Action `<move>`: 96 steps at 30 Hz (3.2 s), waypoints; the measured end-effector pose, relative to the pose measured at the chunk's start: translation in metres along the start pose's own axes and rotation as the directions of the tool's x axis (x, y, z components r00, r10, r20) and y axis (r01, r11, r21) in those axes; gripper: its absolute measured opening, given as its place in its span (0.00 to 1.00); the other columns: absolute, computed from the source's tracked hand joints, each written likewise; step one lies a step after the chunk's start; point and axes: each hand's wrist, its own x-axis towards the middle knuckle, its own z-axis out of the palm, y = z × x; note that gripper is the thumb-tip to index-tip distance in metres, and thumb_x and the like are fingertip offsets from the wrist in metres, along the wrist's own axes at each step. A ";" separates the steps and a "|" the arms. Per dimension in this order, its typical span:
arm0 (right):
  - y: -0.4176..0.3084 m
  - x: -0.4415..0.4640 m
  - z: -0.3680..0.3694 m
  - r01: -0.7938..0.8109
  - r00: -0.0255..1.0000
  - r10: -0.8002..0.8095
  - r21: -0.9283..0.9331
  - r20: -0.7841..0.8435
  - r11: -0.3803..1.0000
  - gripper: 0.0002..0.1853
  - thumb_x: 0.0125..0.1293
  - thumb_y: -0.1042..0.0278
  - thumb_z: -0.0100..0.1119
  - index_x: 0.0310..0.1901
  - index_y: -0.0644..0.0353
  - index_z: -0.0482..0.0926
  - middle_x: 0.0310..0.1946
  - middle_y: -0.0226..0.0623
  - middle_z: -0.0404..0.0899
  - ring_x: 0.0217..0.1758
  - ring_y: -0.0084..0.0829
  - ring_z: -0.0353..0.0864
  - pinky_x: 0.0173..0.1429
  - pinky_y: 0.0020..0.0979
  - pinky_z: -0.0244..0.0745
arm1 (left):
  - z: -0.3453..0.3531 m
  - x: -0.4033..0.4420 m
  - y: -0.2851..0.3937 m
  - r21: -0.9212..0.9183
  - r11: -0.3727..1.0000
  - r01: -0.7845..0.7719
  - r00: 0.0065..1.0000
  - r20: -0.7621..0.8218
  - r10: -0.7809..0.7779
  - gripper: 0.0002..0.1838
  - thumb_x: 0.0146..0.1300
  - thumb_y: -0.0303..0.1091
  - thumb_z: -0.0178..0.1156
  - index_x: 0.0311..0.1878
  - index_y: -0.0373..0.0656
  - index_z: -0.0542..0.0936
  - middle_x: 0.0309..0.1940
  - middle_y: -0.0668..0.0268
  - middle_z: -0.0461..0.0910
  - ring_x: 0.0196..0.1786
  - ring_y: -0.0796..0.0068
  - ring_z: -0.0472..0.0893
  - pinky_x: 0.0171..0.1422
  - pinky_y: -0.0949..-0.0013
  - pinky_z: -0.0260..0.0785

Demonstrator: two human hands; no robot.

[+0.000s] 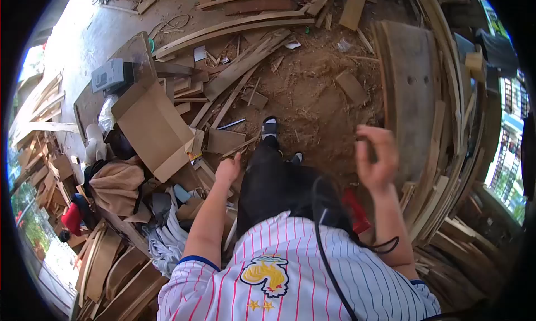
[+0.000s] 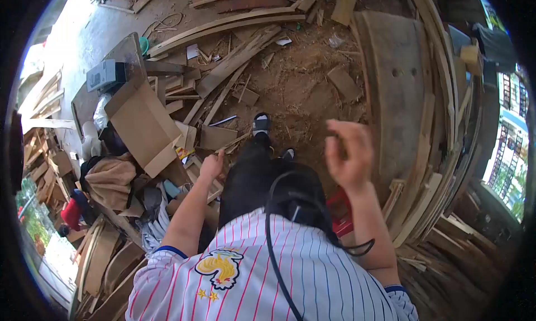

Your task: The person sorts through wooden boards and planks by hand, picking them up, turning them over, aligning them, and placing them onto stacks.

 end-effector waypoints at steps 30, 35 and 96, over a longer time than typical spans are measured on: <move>0.219 -0.115 0.545 -0.426 0.185 -0.143 0.211 0.972 0.880 0.18 0.65 0.64 0.58 0.56 0.58 0.77 0.46 0.43 0.78 0.50 0.44 0.79 0.54 0.43 0.75 | 0.108 0.614 -0.103 0.260 0.910 0.324 0.861 -0.480 -0.169 0.25 0.57 0.43 0.69 0.55 0.44 0.74 0.54 0.60 0.75 0.60 0.60 0.76 0.58 0.55 0.74; 0.229 -0.122 0.549 -0.355 0.157 -0.072 0.124 0.985 0.927 0.18 0.65 0.64 0.59 0.55 0.58 0.77 0.46 0.42 0.78 0.49 0.44 0.79 0.53 0.43 0.75 | 0.117 0.622 -0.112 0.214 0.930 0.299 0.842 -0.518 -0.151 0.28 0.52 0.38 0.73 0.53 0.42 0.71 0.53 0.54 0.76 0.54 0.53 0.80 0.54 0.55 0.76; 0.188 -0.023 0.400 -0.683 0.725 0.208 0.723 0.657 0.100 0.23 0.71 0.74 0.45 0.67 0.60 0.67 0.59 0.37 0.76 0.62 0.31 0.75 0.71 0.33 0.67 | 0.014 0.122 0.163 0.226 0.684 -0.693 0.420 -0.644 0.639 0.24 0.55 0.31 0.57 0.58 0.43 0.78 0.44 0.63 0.77 0.51 0.64 0.77 0.56 0.63 0.74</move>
